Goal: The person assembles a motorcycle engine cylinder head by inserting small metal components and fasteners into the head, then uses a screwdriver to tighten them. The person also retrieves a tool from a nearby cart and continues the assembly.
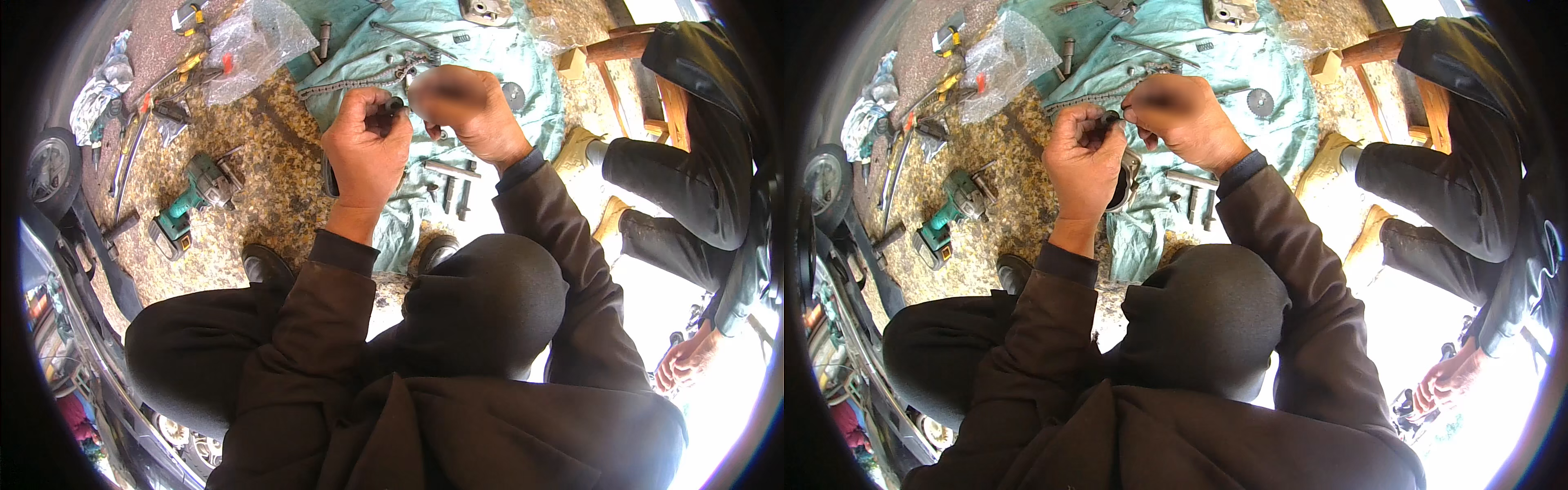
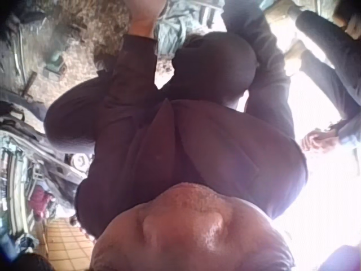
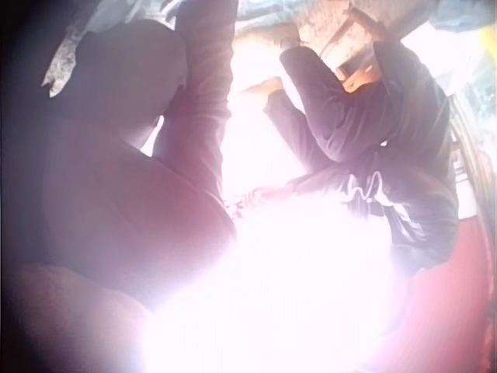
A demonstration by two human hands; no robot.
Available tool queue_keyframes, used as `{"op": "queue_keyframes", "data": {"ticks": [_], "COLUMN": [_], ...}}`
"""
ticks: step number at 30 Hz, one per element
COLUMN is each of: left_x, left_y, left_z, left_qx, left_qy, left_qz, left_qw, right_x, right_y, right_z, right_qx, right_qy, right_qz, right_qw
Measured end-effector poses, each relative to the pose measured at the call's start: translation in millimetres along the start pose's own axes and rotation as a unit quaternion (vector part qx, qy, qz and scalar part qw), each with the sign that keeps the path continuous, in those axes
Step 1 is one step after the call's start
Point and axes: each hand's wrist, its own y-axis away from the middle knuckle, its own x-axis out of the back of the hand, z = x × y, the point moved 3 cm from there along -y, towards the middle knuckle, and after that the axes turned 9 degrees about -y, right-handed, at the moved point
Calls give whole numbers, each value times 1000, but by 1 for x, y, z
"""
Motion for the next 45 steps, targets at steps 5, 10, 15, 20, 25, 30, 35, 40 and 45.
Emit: {"op": "queue_keyframes", "data": {"ticks": [5, 10, 15, 20, 25, 30, 35, 40, 45], "left_x": [-7, -13, -17, -17, -20, -22, -23, -25, -23], "left_y": [1, 3, 4, 4, 5, 5, 5, 6, 5], "left_z": [10, 13, 12, 13, 13, 11, 9, 5, 5], "left_qx": [10, 19, 49, 55, 39, 28, 17, 1, -5], "left_qy": [29, 32, 62, 31, 16, -14, -10, -20, -49], "left_qz": [-11, -30, -22, -25, -24, -9, -3, -1, 11], "left_qw": [999, 999, 997, 998, 999, 999, 1000, 1000, 999], "right_x": [4, 8, 10, 12, 11, 4, -2, -4, -6], "right_y": [5, 8, 10, 10, 11, 13, 14, 16, 18], "right_z": [-1, -2, -1, 0, -1, -9, -15, -15, -10], "right_qx": [5, 6, 2, 10, 59, 209, 267, 268, 282], "right_qy": [-10, -2, 17, 64, 141, 312, 401, 430, 425], "right_qz": [-9, 3, 28, 30, 44, 55, 48, 48, 45], "right_qw": [1000, 1000, 999, 997, 987, 925, 875, 861, 859]}}
